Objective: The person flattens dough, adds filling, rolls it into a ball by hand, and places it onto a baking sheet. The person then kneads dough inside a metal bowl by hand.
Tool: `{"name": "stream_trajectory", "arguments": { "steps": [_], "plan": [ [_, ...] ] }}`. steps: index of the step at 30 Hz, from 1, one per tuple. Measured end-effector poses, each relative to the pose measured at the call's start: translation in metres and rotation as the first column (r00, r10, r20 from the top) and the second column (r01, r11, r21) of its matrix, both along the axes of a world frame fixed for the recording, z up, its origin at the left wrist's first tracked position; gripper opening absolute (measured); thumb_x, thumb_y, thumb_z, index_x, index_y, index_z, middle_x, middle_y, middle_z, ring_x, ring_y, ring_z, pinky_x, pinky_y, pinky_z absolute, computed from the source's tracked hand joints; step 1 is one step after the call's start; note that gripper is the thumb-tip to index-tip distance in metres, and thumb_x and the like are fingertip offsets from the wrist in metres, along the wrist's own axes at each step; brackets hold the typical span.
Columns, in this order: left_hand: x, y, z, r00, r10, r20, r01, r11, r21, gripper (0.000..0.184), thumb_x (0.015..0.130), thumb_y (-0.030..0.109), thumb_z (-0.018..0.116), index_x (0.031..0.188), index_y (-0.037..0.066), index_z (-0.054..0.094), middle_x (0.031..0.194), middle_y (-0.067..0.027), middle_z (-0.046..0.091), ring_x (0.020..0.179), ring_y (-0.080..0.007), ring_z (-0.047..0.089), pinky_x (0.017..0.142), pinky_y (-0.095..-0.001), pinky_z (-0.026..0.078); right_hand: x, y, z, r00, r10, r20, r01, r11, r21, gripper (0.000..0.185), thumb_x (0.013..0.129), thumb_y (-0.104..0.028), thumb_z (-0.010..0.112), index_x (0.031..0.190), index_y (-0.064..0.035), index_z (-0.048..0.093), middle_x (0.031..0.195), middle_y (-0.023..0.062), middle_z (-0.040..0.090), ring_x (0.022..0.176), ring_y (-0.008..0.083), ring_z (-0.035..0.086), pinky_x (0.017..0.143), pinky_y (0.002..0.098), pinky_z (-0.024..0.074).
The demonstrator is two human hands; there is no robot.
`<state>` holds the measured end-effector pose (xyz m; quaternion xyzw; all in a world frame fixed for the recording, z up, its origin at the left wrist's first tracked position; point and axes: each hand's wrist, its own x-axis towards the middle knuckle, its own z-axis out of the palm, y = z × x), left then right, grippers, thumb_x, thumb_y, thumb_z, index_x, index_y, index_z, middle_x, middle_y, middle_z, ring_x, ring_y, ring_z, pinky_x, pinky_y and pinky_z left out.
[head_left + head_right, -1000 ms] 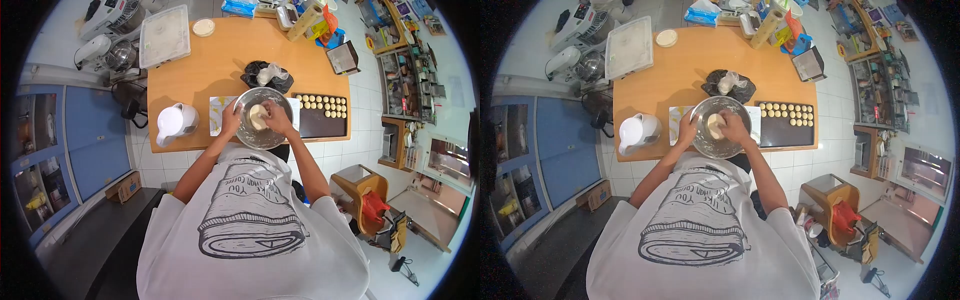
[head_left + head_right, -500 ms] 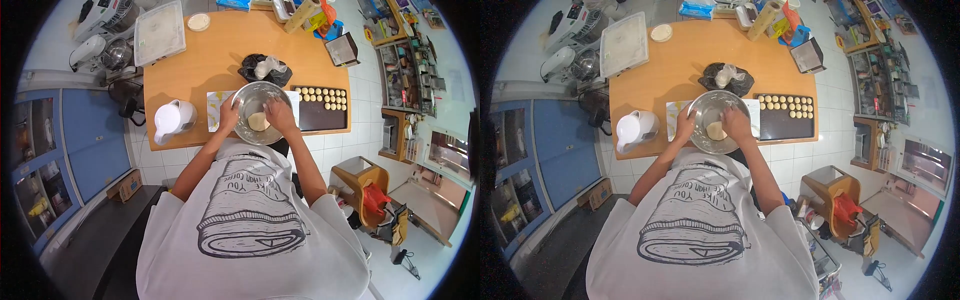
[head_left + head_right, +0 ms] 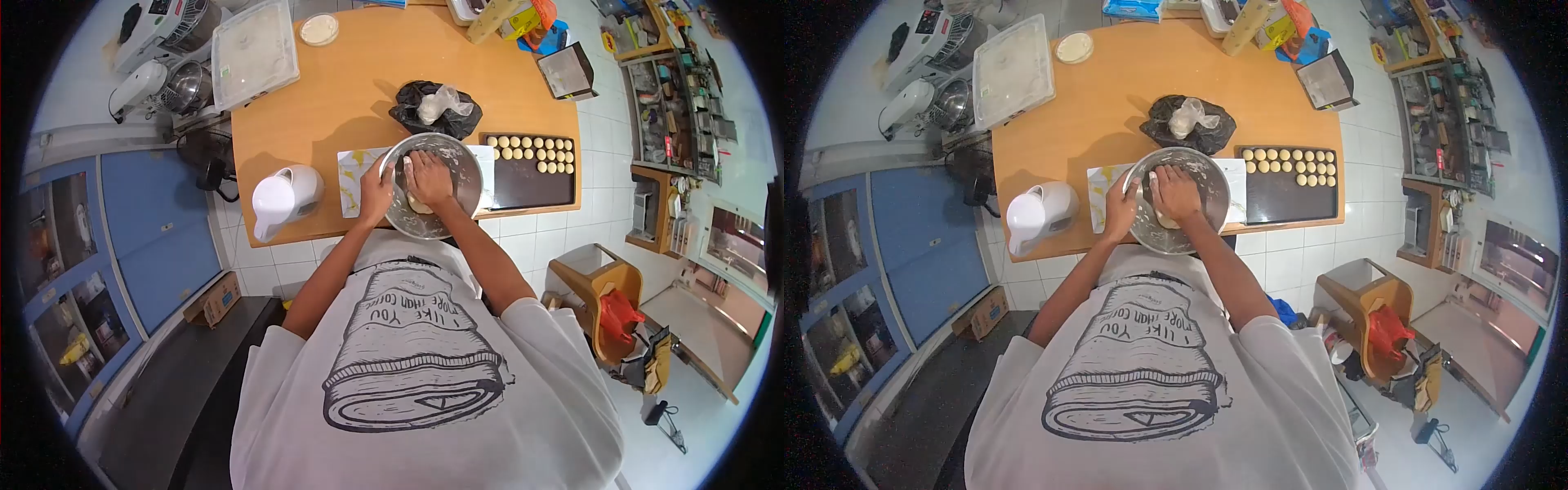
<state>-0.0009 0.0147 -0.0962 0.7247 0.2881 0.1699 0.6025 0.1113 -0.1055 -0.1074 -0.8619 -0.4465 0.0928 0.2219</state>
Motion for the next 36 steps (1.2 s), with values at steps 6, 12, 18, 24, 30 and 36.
{"name": "stream_trajectory", "arguments": {
  "steps": [6,12,18,24,30,36],
  "plan": [
    [-0.001,0.002,-0.005,0.998,-0.011,-0.068,0.012,1.000,0.015,0.037,0.109,0.021,0.058,0.132,-0.006,0.064,0.121,-0.0228,0.074,0.112,-0.0285,0.070,0.100,-0.0372,0.050,0.009,-0.003,-0.011,0.997,0.052,-0.065,-0.046,0.996,0.079,0.028,0.104,-0.029,0.050,0.107,-0.0037,0.063,0.101,0.0198,0.070,0.098,0.0394,0.069,0.086,0.0509,0.0560],
    [-0.002,0.001,-0.003,0.999,-0.014,-0.049,0.014,1.000,0.005,0.036,0.109,0.020,0.056,0.134,-0.005,0.064,0.120,-0.0250,0.073,0.112,-0.0331,0.071,0.099,-0.0387,0.051,0.013,-0.005,-0.013,0.995,0.095,-0.042,-0.090,0.992,0.093,0.029,0.105,-0.027,0.049,0.105,-0.0030,0.065,0.099,0.0210,0.070,0.093,0.0418,0.069,0.082,0.0520,0.0560],
    [0.001,-0.001,0.014,0.999,-0.004,-0.047,0.005,0.999,0.032,0.032,0.107,0.010,0.054,0.135,-0.002,0.063,0.118,-0.0260,0.073,0.111,-0.0366,0.072,0.096,-0.0401,0.053,0.011,-0.004,-0.012,0.993,-0.056,-0.100,0.073,0.980,0.184,0.035,0.105,-0.028,0.049,0.093,-0.0018,0.068,0.084,0.0196,0.071,0.080,0.0408,0.070,0.075,0.0511,0.0554],
    [-0.001,-0.006,0.013,0.999,0.002,-0.051,-0.001,1.000,0.005,0.031,0.107,0.008,0.053,0.134,-0.002,0.063,0.118,-0.0251,0.073,0.109,-0.0368,0.071,0.096,-0.0409,0.052,-0.005,0.013,0.005,0.878,-0.241,-0.414,0.398,0.848,0.349,0.048,0.109,-0.027,0.043,0.078,-0.0010,0.068,0.066,0.0183,0.064,0.060,0.0383,0.063,0.064,0.0471,0.0503],
    [0.000,-0.003,0.020,0.998,-0.007,-0.069,0.007,1.000,-0.001,0.034,0.107,0.011,0.054,0.137,-0.004,0.061,0.125,-0.0266,0.071,0.116,-0.0367,0.069,0.101,-0.0411,0.050,-0.029,0.026,-0.016,0.873,-0.283,-0.398,0.403,0.878,0.260,0.046,0.108,-0.027,0.041,0.082,-0.0018,0.069,0.077,0.0232,0.069,0.075,0.0469,0.066,0.074,0.0562,0.0511],
    [0.002,-0.004,0.020,0.993,-0.010,-0.116,0.010,1.000,-0.004,0.033,0.107,0.009,0.053,0.136,-0.005,0.060,0.126,-0.0268,0.070,0.119,-0.0367,0.068,0.102,-0.0413,0.050,-0.034,0.024,-0.029,0.912,-0.279,-0.300,0.344,0.920,0.189,0.038,0.104,-0.029,0.045,0.093,-0.0018,0.070,0.088,0.0261,0.072,0.081,0.0497,0.068,0.078,0.0582,0.0536]
  ]
}}
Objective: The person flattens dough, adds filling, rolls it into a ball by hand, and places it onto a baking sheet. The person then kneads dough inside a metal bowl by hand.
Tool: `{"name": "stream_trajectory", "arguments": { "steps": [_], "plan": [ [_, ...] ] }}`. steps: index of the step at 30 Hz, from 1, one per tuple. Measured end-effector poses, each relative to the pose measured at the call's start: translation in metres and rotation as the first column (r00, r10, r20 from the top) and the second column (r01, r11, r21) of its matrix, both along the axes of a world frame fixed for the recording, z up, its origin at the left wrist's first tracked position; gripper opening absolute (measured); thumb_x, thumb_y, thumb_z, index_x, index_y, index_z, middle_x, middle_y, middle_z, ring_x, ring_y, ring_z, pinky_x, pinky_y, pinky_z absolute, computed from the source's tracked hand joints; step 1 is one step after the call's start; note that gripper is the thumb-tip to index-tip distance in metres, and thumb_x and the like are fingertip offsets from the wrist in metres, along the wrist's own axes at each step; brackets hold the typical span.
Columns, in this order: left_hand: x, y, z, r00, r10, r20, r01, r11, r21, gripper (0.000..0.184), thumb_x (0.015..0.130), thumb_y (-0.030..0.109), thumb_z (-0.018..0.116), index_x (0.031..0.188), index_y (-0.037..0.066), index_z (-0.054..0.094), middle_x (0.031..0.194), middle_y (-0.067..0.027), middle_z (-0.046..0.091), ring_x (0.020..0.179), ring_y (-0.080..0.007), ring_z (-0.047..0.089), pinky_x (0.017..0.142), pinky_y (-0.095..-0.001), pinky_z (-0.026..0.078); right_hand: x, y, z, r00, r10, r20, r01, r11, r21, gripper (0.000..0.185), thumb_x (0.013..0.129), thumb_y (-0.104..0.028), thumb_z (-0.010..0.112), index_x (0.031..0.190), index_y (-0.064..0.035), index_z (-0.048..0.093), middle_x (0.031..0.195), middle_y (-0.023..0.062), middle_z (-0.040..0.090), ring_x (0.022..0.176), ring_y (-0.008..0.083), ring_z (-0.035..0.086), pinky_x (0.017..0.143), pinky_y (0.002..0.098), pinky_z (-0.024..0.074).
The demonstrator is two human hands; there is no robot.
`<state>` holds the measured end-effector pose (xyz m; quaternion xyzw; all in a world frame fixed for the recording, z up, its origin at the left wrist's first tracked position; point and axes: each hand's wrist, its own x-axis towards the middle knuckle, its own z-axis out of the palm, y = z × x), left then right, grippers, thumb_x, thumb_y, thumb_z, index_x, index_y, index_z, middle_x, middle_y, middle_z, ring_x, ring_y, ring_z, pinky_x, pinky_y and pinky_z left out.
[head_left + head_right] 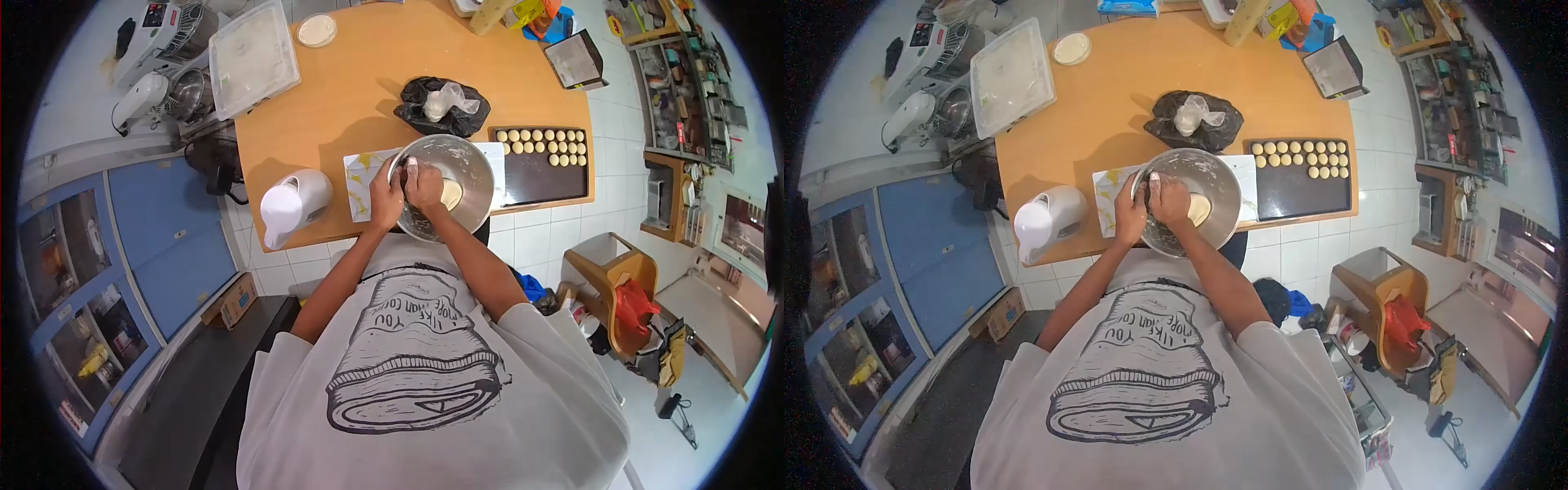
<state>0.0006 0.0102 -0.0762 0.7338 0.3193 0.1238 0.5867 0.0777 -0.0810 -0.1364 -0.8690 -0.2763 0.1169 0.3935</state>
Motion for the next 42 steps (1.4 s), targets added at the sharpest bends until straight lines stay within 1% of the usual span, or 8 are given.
{"name": "stream_trajectory", "arguments": {
  "steps": [14,17,20,22,23,27,30,42],
  "plan": [
    [-0.001,-0.001,0.001,1.000,0.002,-0.005,-0.002,1.000,0.016,0.032,0.107,0.007,0.051,0.135,-0.005,0.060,0.125,-0.0273,0.070,0.117,-0.0387,0.068,0.102,-0.0435,0.050,0.010,0.005,0.001,1.000,0.001,0.021,-0.001,1.000,-0.013,0.039,0.100,-0.031,0.049,0.082,-0.0055,0.072,0.082,0.0251,0.072,0.079,0.0496,0.069,0.076,0.0594,0.0531],
    [-0.002,-0.002,0.002,0.999,0.006,0.033,-0.007,1.000,0.025,0.033,0.107,0.007,0.052,0.135,-0.005,0.061,0.125,-0.0272,0.070,0.117,-0.0389,0.068,0.102,-0.0435,0.050,0.012,0.003,-0.012,0.998,-0.035,-0.050,0.041,0.993,0.115,0.039,0.101,-0.030,0.050,0.080,-0.0046,0.071,0.079,0.0244,0.071,0.076,0.0474,0.069,0.073,0.0579,0.0528],
    [-0.002,-0.002,-0.005,1.000,0.008,0.028,-0.009,0.998,0.066,0.033,0.107,0.008,0.052,0.136,-0.004,0.061,0.124,-0.0272,0.071,0.118,-0.0394,0.068,0.101,-0.0434,0.050,0.023,-0.004,0.012,0.876,-0.083,-0.475,0.240,0.929,0.281,0.039,0.103,-0.028,0.051,0.079,-0.0046,0.071,0.079,0.0222,0.072,0.073,0.0442,0.070,0.068,0.0545,0.0528],
    [-0.003,-0.001,-0.007,1.000,0.006,0.026,-0.008,0.997,0.070,0.033,0.107,0.008,0.053,0.136,-0.004,0.061,0.124,-0.0273,0.071,0.118,-0.0395,0.068,0.101,-0.0434,0.049,0.032,-0.016,0.019,0.995,-0.045,-0.087,0.066,0.967,0.245,0.041,0.105,-0.026,0.049,0.075,-0.0053,0.069,0.073,0.0185,0.070,0.068,0.0389,0.068,0.063,0.0504,0.0516],
    [-0.003,-0.001,-0.008,1.000,0.005,0.024,-0.007,0.997,0.072,0.033,0.107,0.008,0.053,0.136,-0.004,0.061,0.124,-0.0273,0.071,0.118,-0.0396,0.068,0.101,-0.0433,0.049,0.037,-0.022,0.022,0.993,-0.010,0.114,-0.013,0.980,0.201,0.043,0.106,-0.026,0.048,0.073,-0.0056,0.067,0.070,0.0167,0.068,0.066,0.0363,0.068,0.061,0.0484,0.0510],
    [-0.003,-0.002,-0.010,0.999,-0.002,0.050,-0.003,0.995,0.097,0.033,0.107,0.009,0.053,0.136,-0.004,0.061,0.125,-0.0275,0.070,0.119,-0.0403,0.067,0.102,-0.0436,0.049,0.040,-0.020,0.022,0.862,0.084,0.500,-0.076,0.996,-0.037,0.026,0.102,-0.024,0.057,0.092,-0.0069,0.073,0.080,0.0110,0.073,0.067,0.0308,0.070,0.066,0.0451,0.0558],
    [-0.004,0.000,-0.010,0.998,-0.012,0.055,0.007,0.995,0.099,0.033,0.108,0.010,0.053,0.136,-0.004,0.060,0.126,-0.0277,0.070,0.119,-0.0405,0.067,0.103,-0.0436,0.049,0.041,-0.015,0.015,0.821,0.259,0.509,-0.223,0.966,-0.132,0.024,0.102,-0.025,0.058,0.094,-0.0071,0.073,0.082,0.0106,0.073,0.070,0.0305,0.071,0.072,0.0429,0.0574],
    [-0.006,0.004,-0.012,0.999,-0.033,0.025,0.030,0.996,0.087,0.035,0.108,0.015,0.056,0.136,-0.005,0.060,0.127,-0.0266,0.069,0.119,-0.0384,0.067,0.103,-0.0424,0.049,0.051,-0.012,0.009,0.813,0.340,0.473,-0.281,0.940,-0.192,0.031,0.102,-0.027,0.058,0.080,-0.0098,0.070,0.073,0.0111,0.073,0.065,0.0266,0.071,0.070,0.0400,0.0567]
  ]
}}
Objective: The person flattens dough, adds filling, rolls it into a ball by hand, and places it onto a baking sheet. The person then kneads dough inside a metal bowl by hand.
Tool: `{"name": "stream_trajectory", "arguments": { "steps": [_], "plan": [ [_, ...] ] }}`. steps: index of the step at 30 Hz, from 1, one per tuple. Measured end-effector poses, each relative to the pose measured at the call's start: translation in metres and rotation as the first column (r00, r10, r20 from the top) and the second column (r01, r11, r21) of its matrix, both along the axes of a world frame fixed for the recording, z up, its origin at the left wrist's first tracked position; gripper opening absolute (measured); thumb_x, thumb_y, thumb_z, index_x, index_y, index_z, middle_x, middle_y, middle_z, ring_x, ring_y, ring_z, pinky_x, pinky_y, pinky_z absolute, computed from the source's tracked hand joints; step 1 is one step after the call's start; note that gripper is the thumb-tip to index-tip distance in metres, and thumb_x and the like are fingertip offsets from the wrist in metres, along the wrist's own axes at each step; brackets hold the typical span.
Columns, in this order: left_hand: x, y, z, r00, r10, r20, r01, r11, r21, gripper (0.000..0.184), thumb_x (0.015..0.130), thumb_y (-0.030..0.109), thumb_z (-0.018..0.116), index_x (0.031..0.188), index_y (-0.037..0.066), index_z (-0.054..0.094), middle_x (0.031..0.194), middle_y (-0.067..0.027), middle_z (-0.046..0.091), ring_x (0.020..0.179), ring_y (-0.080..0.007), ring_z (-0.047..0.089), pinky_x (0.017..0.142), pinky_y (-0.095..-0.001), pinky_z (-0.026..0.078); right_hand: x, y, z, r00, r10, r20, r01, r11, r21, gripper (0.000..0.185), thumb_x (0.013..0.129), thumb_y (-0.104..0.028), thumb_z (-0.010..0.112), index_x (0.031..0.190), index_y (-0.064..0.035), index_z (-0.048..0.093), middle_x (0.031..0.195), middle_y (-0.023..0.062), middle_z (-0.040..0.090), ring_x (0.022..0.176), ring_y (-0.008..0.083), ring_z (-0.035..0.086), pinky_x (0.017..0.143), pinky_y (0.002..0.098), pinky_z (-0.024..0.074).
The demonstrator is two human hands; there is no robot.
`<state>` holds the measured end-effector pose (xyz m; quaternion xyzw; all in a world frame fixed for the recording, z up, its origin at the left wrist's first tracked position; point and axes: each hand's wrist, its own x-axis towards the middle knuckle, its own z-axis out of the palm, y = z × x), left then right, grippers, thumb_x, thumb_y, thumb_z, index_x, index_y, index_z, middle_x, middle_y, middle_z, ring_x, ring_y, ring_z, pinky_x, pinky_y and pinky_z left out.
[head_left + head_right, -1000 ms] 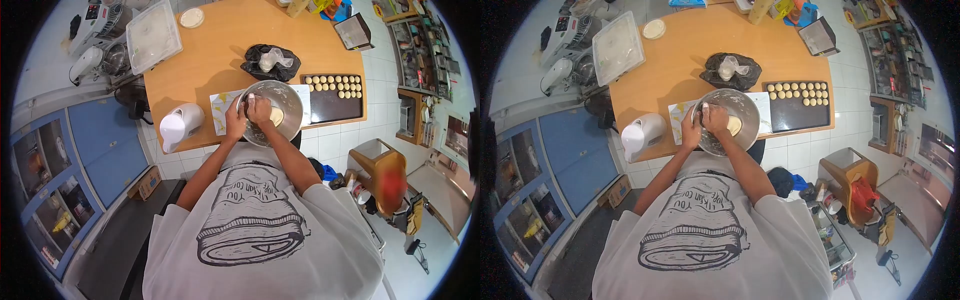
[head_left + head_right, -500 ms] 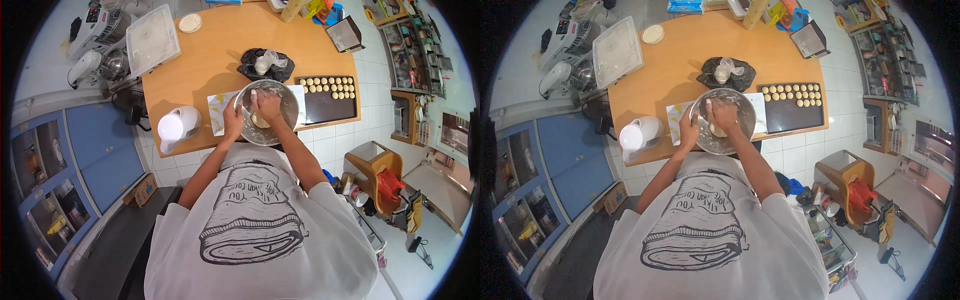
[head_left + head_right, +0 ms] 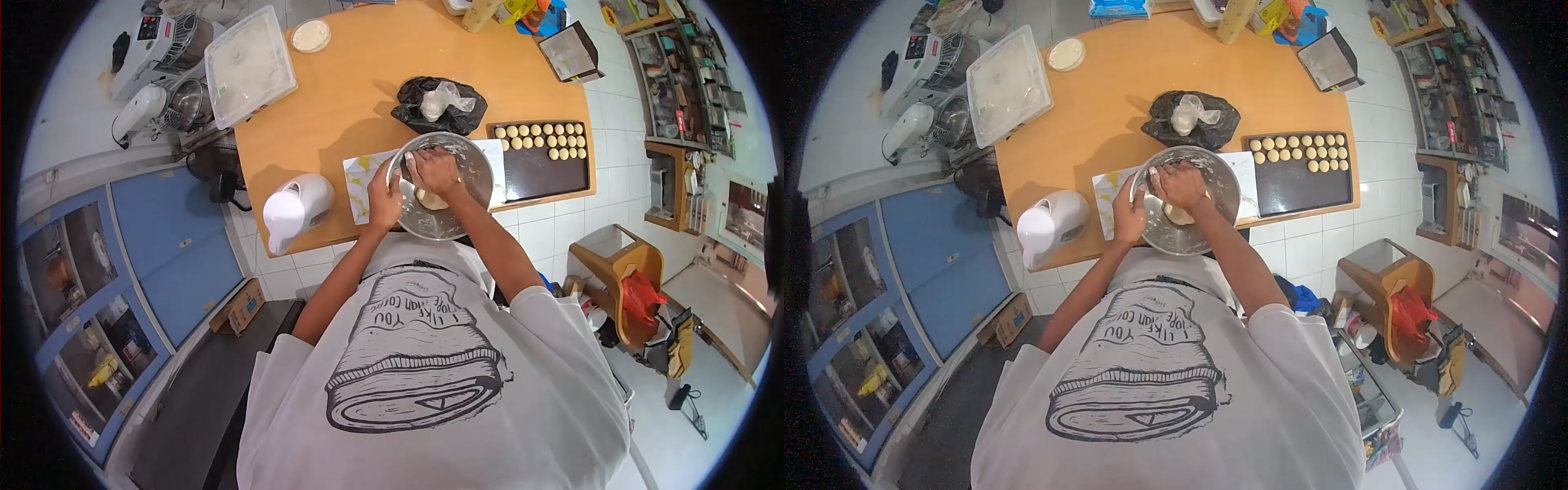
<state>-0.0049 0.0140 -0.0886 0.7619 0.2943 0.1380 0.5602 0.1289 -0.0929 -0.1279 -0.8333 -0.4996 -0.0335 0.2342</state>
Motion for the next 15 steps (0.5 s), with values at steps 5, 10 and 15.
{"name": "stream_trajectory", "arguments": {
  "steps": [5,10,15],
  "plan": [
    [-0.001,-0.001,-0.010,0.999,0.001,0.034,0.001,0.998,-0.070,0.036,0.109,0.015,0.056,0.139,-0.005,0.058,0.131,-0.0239,0.068,0.121,-0.0345,0.066,0.105,-0.0417,0.048,0.002,0.000,-0.003,1.000,-0.022,-0.017,0.023,0.999,0.028,0.032,0.102,-0.028,0.058,0.080,-0.0094,0.072,0.075,0.0117,0.074,0.065,0.0269,0.071,0.071,0.0404,0.0572],
    [0.003,-0.003,-0.004,0.996,0.039,0.081,-0.029,0.992,-0.121,0.041,0.110,0.022,0.056,0.141,-0.005,0.057,0.133,-0.0233,0.067,0.125,-0.0318,0.062,0.109,-0.0394,0.044,-0.006,0.000,0.005,0.987,-0.161,-0.015,0.162,0.985,0.060,0.029,0.101,-0.026,0.059,0.081,-0.0089,0.072,0.076,0.0114,0.074,0.063,0.0289,0.070,0.070,0.0413,0.0554],
    [0.004,-0.002,0.005,0.994,0.054,0.090,-0.037,0.983,-0.182,0.047,0.111,0.031,0.055,0.142,-0.004,0.056,0.135,-0.0220,0.067,0.128,-0.0310,0.061,0.112,-0.0385,0.043,-0.017,0.002,0.012,0.995,-0.057,0.083,0.056,0.998,0.012,0.030,0.099,-0.029,0.061,0.079,-0.0106,0.072,0.077,0.0114,0.075,0.063,0.0277,0.071,0.071,0.0406,0.0546]
  ]
}}
